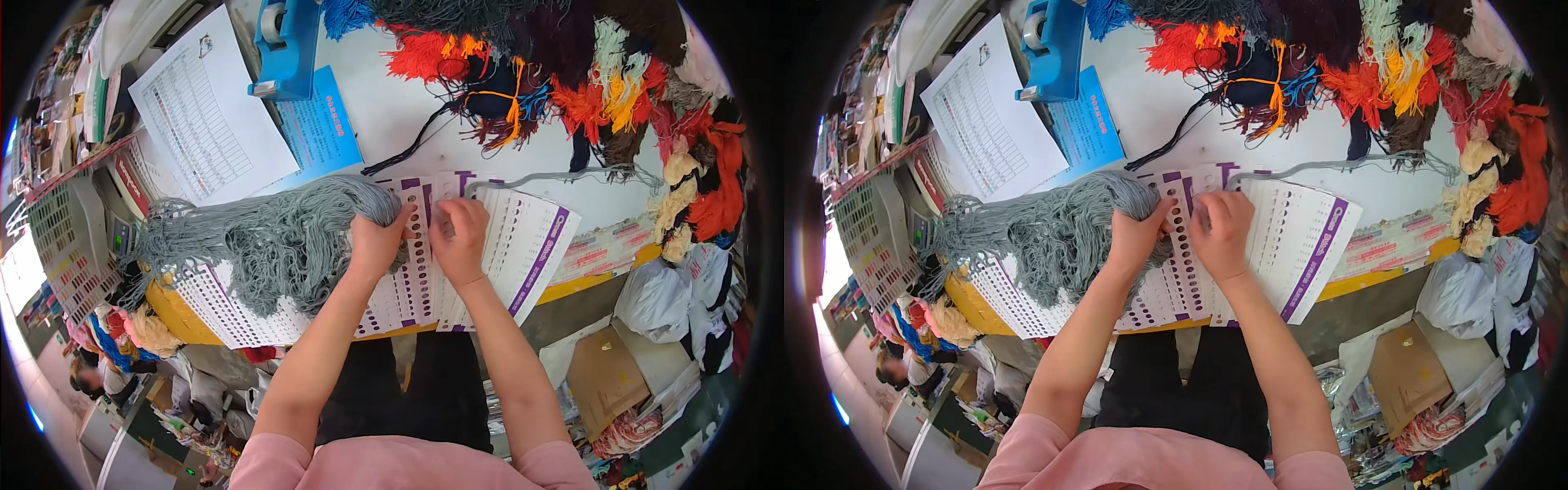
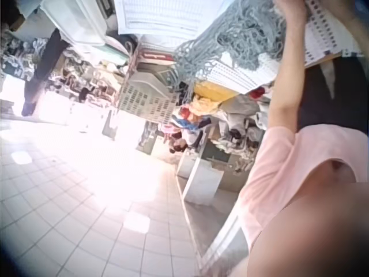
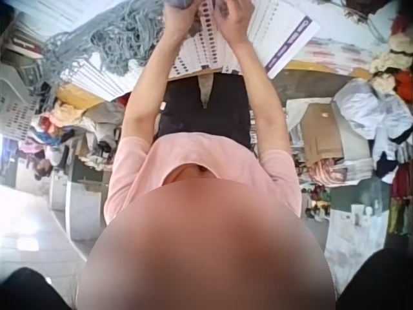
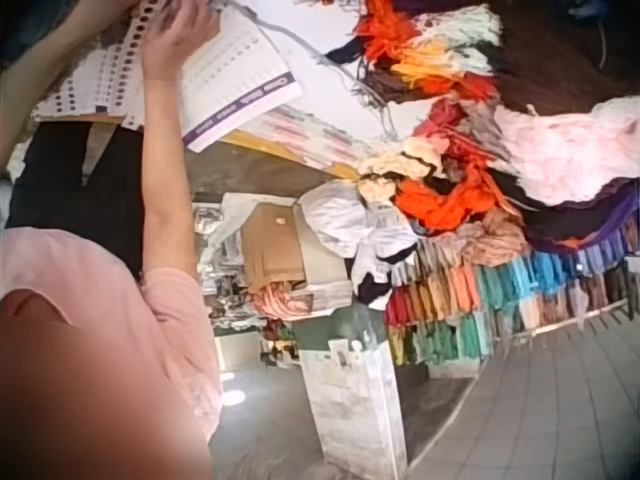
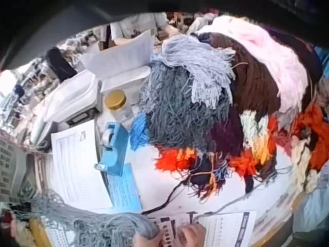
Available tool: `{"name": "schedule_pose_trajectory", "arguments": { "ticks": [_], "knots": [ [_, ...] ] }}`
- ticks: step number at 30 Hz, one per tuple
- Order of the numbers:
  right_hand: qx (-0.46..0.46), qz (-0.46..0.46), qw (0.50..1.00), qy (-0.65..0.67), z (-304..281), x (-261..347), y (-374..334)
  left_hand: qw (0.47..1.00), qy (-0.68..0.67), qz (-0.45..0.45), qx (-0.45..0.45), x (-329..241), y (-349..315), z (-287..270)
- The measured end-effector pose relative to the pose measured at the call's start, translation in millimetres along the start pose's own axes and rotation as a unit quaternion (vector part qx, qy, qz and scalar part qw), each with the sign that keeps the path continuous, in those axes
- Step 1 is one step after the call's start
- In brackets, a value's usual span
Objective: Recorder selects individual strands of colored yarn and threads them through holes on sample cards to create organized reference sets.
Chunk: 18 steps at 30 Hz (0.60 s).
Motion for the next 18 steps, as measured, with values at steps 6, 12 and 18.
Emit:
{"name": "schedule_pose_trajectory", "arguments": {
  "ticks": [6,12,18],
  "knots": [
    [0.084,-0.081,0.990,-0.080,12,19,-1,0.993,0.101,0.041,0.040,7,4,-15],
    [0.102,-0.084,0.991,-0.003,17,12,0,0.997,-0.009,0.003,0.075,8,14,-8],
    [0.063,-0.040,0.997,0.023,17,10,-2,0.983,-0.180,-0.043,0.005,-9,-8,-27]
  ]
}}
Point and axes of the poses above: each hand's wrist, its own y-axis towards the middle knuckle, its own z-axis out of the palm, x = y × z, the point moved 2 cm from there along y, towards the middle knuckle, and after that the axes turned 4 degrees about -y, right-handed, at the moved point
